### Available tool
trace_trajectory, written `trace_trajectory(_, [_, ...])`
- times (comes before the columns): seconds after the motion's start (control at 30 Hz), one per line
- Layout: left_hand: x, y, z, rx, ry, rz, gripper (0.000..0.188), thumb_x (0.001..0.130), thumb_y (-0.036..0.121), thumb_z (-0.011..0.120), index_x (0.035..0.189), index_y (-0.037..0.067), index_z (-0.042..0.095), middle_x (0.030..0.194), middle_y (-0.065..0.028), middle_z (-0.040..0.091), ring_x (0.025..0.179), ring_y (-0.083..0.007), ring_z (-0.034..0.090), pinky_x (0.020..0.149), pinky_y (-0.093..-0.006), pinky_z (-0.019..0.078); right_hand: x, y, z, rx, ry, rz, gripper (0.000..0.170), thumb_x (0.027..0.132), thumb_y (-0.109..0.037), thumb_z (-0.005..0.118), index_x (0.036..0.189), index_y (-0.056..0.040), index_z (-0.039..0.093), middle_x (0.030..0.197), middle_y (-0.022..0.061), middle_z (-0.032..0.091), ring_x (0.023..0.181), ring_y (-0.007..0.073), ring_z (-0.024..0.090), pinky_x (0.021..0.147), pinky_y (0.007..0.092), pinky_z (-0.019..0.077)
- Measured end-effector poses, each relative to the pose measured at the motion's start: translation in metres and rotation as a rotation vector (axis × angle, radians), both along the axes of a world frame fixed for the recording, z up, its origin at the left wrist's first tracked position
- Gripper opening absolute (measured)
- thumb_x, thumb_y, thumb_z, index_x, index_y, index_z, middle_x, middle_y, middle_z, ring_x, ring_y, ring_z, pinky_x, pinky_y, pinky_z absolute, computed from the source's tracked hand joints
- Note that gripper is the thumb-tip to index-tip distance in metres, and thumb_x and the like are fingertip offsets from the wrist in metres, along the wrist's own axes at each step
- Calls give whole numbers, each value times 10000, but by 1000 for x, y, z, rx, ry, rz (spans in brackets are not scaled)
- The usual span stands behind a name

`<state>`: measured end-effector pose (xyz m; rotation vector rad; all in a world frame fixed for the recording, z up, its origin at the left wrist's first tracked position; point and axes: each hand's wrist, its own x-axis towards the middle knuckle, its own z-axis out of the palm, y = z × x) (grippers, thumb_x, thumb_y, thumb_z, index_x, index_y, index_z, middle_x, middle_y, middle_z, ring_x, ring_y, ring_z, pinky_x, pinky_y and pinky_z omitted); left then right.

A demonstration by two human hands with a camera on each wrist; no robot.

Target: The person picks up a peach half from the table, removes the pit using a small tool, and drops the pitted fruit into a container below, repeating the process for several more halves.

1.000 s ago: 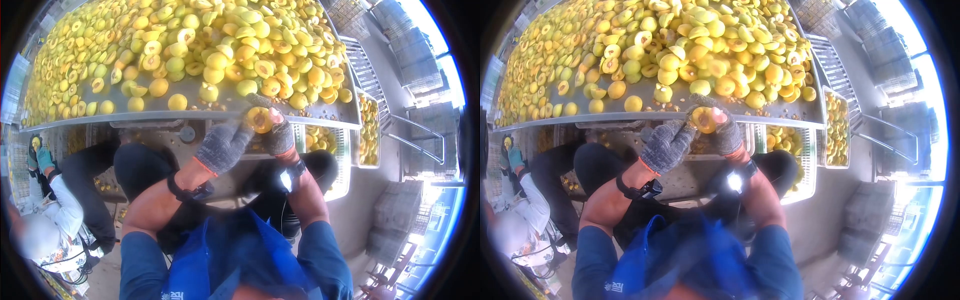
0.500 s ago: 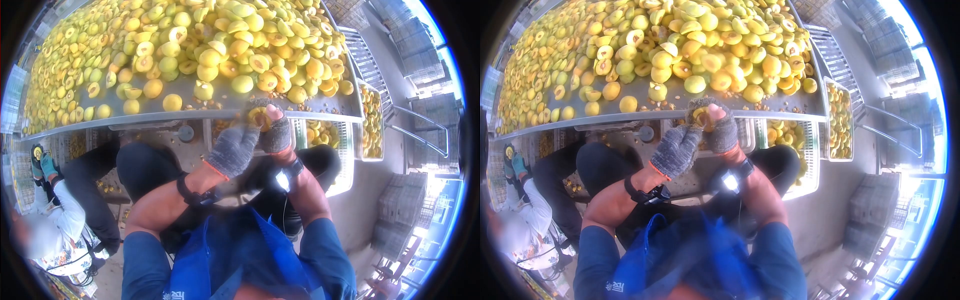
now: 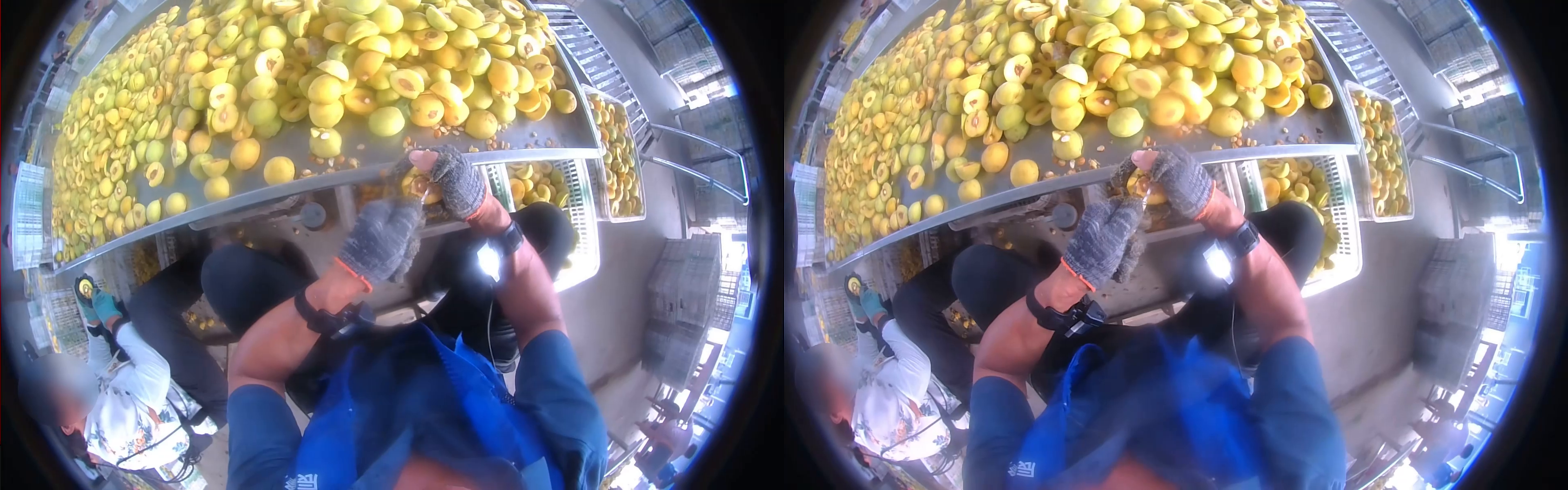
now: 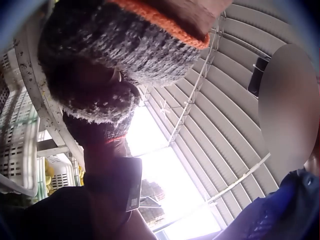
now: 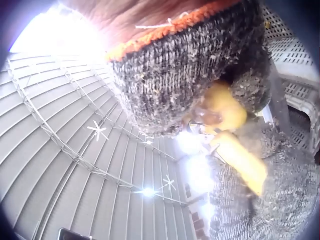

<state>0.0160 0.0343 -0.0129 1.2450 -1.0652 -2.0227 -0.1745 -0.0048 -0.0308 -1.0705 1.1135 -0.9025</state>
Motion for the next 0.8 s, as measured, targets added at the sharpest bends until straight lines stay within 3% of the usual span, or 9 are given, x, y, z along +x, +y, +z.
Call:
trace_trajectory(0.13, [4,-3,-14,-219,-110,-106,316,1017,282,589,809,47,625,557,-26,555,469,-134,528,434,-314,384,-10,-3,-19,-408,149,112,354,935,-335,696,1053,-3,716,858,42,684,799,112,627,710,287,519])
trace_trajectory(0.2, [4,-3,-13,-203,-118,-164,321,1017,284,588,797,52,622,545,-14,545,450,-116,510,416,-298,366,-16,-7,-19,-275,162,185,381,930,-370,702,1061,-13,719,850,41,680,769,116,625,691,288,518])
trace_trajectory(0.27, [1,-3,-5,-25,-25,-140,322,1015,282,587,788,56,622,539,-15,545,434,-116,500,403,-289,355,-17,-10,3,121,170,237,400,922,-388,713,1072,-17,720,861,45,683,749,125,628,679,295,518])
trace_trajectory(0.37, [4,-5,-6,88,-38,-172,317,1014,294,588,812,53,623,537,-11,533,419,-117,494,377,-278,342,-12,-1,13,91,156,188,432,919,-420,712,1018,0,724,812,49,671,732,127,619,663,298,508])
trace_trajectory(0.47, [5,-4,-2,108,15,-152,334,1018,334,574,848,52,623,552,-14,531,379,-118,460,345,-269,329,-12,-9,23,63,314,324,327,947,-233,691,1207,-35,682,1026,80,681,844,166,667,727,322,550])
trace_trajectory(0.57, [4,-2,9,-47,30,-176,328,1022,340,554,879,53,621,598,-27,555,384,-118,458,347,-264,345,-18,-7,-13,-227,384,283,327,959,-162,652,1260,-35,652,1071,102,659,947,202,659,732,341,546])
trace_trajectory(0.63, [6,-6,9,161,94,-146,311,1023,330,546,893,59,625,641,-34,574,419,-108,483,365,-251,357,-17,-3,-11,-375,509,303,348,958,-114,626,1296,-34,624,1105,119,641,1004,226,646,749,351,548])
trace_trajectory(0.73, [12,-12,-4,324,237,-169,288,1017,349,558,976,74,634,627,-8,544,407,-95,468,355,-238,338,-16,0,-6,-449,640,327,396,947,-87,620,1338,-36,586,1122,141,628,982,249,649,747,354,548])
trace_trajectory(0.8, [13,-14,-6,299,248,-205,294,1013,361,567,1017,76,639,607,7,520,394,-90,455,344,-232,327,-10,3,1,-435,499,218,293,959,-173,616,1204,-12,618,994,114,630,882,205,627,715,332,526])
